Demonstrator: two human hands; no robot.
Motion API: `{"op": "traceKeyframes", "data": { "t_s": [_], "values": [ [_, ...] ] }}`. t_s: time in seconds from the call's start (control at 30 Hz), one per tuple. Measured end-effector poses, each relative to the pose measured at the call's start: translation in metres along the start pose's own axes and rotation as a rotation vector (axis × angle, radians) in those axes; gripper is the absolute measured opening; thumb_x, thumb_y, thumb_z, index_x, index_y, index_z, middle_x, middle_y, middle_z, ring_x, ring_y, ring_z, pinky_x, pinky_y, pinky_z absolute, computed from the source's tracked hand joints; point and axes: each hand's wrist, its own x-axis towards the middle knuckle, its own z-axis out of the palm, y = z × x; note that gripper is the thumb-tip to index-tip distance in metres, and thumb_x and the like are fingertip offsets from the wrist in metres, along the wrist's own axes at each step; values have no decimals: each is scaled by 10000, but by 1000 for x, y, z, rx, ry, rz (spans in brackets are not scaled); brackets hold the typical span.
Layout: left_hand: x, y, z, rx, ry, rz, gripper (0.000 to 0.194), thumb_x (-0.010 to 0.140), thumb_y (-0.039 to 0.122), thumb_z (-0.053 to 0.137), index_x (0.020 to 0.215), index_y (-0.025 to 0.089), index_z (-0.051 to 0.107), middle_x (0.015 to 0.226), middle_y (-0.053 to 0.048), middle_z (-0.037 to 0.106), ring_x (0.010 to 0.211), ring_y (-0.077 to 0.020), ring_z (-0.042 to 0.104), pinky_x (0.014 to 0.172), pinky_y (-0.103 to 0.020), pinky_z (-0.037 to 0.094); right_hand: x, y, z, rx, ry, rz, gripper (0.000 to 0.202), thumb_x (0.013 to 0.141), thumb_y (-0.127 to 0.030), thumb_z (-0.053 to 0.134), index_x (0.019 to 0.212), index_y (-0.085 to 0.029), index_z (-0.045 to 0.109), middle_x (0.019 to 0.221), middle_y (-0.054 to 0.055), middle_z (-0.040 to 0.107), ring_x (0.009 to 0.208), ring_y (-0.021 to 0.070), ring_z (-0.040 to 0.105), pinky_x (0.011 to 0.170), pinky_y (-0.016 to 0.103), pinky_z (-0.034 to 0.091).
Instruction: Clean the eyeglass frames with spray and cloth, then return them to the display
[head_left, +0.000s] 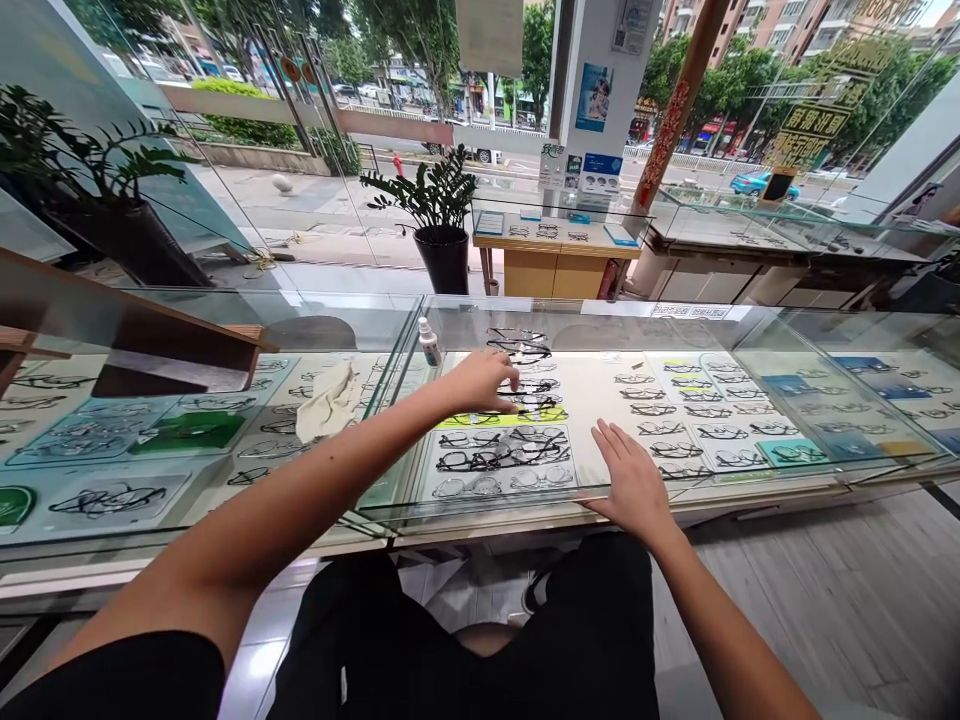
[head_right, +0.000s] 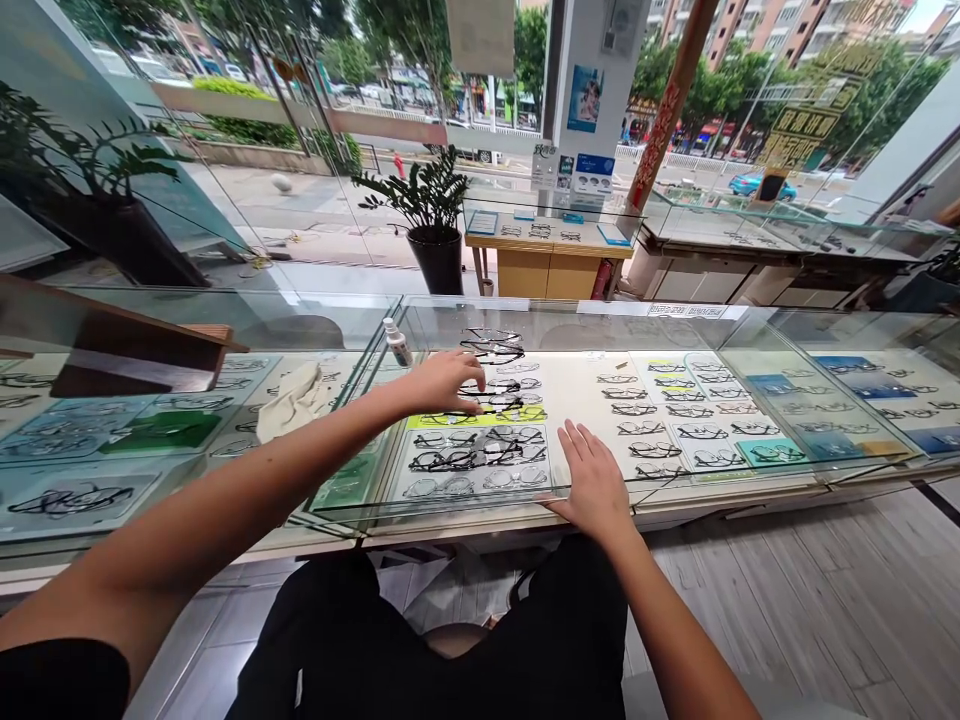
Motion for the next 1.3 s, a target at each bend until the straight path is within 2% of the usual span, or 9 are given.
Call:
{"op": "traceKeyframes", "data": {
  "t_s": [0.17,0.5,0.63,0.73,0.87,1.0,1.17,1.23,1.3],
  "values": [
    [-8,4,13,23,48,2,232,894,462,748,967,246,785,1223,-63,771,1164,-290,604,947,-383,411,0,-1,-1,-27,-11,10,1064,856,-703,731,1686,-183,316,1735,134,376,1583,380,374,1264,543,365],
    [17,-8,23,3,151,-20,220,910,438,704,941,234,780,1162,-93,781,1172,-325,600,947,-420,399,-1,0,0,-41,15,-1,1068,844,-709,743,1672,-162,347,1724,139,399,1577,368,389,1254,537,388],
    [17,-2,18,8,191,-35,213,890,419,714,933,221,778,1172,-119,761,1152,-339,604,941,-429,410,0,-1,-1,-34,30,-6,1054,852,-696,743,1678,-181,339,1715,135,415,1568,371,404,1247,545,395],
    [0,17,6,-69,240,-17,225,897,429,694,893,220,777,1133,-117,745,1085,-316,628,900,-404,424,0,-1,-1,-37,25,-4,1070,835,-692,764,1673,-173,345,1722,130,403,1572,365,398,1253,534,393],
    [-33,48,-7,-236,-21,13,283,867,513,722,787,244,763,841,-48,740,782,-236,644,725,-336,408,0,0,-2,-37,16,0,1087,827,-694,771,1677,-175,334,1729,129,392,1572,368,396,1262,534,381],
    [-51,64,2,-228,-59,28,132,773,385,802,744,259,777,789,-50,743,802,-256,666,712,-326,402,1,-1,-2,-28,14,0,1060,862,-684,731,1697,-199,294,1721,141,403,1572,375,395,1252,547,384],
    [-49,56,12,-384,-88,-11,108,782,304,716,702,255,770,769,-39,752,751,-232,651,658,-317,367,0,-6,-7,-33,-38,26,1036,867,-660,731,1685,-171,323,1725,162,388,1587,368,373,1263,543,368],
    [-46,46,7,-516,-93,-11,131,797,341,716,722,252,776,789,-27,762,755,-218,649,658,-311,369,5,-8,-20,-39,-135,37,1085,821,-663,770,1670,-131,355,1733,188,359,1591,387,363,1270,547,356],
    [-42,31,-3,-643,-45,-22,179,822,392,719,760,237,783,772,-18,747,720,-196,622,653,-307,368,21,-7,-45,-23,-315,33,1143,747,-704,808,1644,-116,415,1731,206,352,1577,415,381,1252,541,378]
  ]
}}
